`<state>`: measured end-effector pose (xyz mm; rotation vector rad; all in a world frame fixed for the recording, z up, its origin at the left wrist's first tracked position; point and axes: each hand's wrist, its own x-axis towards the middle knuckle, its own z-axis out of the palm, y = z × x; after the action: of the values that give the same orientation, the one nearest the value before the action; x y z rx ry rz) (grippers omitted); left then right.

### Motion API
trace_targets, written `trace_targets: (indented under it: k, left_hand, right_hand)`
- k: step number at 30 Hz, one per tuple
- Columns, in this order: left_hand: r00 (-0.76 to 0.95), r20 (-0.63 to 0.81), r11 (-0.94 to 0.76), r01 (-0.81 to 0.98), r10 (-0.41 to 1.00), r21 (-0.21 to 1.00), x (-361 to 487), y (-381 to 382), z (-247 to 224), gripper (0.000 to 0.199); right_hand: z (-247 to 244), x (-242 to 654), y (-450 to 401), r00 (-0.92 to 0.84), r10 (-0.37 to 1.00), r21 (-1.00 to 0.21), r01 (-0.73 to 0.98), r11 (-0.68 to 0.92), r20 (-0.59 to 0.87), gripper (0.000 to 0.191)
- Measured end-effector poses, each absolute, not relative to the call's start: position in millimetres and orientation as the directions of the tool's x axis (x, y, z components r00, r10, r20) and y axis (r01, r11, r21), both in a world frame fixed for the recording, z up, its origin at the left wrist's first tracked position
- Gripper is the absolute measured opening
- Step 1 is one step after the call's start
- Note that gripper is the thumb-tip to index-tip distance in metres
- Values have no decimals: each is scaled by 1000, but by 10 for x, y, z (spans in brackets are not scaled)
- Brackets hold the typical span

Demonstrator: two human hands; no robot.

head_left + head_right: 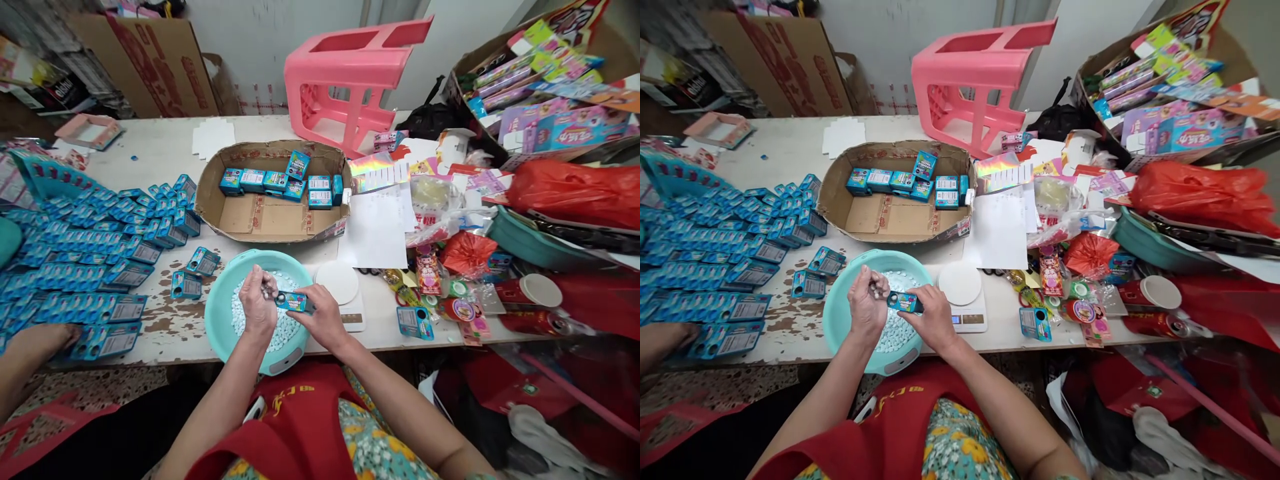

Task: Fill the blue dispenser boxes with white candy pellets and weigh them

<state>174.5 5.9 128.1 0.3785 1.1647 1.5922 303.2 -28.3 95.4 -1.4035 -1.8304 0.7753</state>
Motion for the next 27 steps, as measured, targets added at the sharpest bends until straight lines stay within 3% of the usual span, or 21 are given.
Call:
trace_targets:
  k: [4, 6, 8, 10, 13, 17, 19, 22, 25, 27]
  left_hand:
    - [-277, -341, 115, -601, 898, 791, 1697, 107, 1310, 39]
    - [-278, -321, 135, -528, 905, 838, 1586, 81, 1209, 40]
    - [-281, -280, 195, -295, 918, 935, 1401, 16, 999, 38]
    - [-179, -254, 280, 133, 950, 951, 1179, -48, 735, 32]
    - [-85, -174, 193, 540, 981, 819, 940, 20, 457, 27]
    - [-123, 17, 62, 609, 992, 791, 1097, 723, 509, 37]
    - [-63, 94, -30, 656, 994, 754, 1370, 1289, 572, 37]
    - [150, 10, -133, 846, 989, 517, 1862, 2126, 505, 44]
    - [260, -59, -212, 881, 964, 423, 2298, 2739, 260, 56]
    - [295, -82, -238, 883, 952, 404, 2527, 3023, 84, 62]
  right_hand:
    - [1001, 3070, -284, -146, 976, -848, 484, 215, 164, 35]
    - [1049, 3175, -308, -120, 981, -881, 434, 189, 151, 34]
    - [1070, 3346, -340, -58, 991, -905, 405, 134, 121, 31]
    - [1024, 3559, -359, 49, 995, -909, 412, 63, 91, 29]
    - [801, 3860, -312, 210, 974, -889, 457, -23, 83, 28]
    - [382, 4049, -121, 336, 936, -872, 483, -80, 101, 30]
    - [230, 4061, -35, 366, 925, -875, 475, -93, 100, 30]
    - [135, 4077, -49, 386, 917, -866, 488, -109, 102, 44]
    - [121, 4180, -332, 474, 876, -831, 520, -196, 90, 63]
    - [99, 4309, -647, 573, 814, -819, 508, -267, 90, 57]
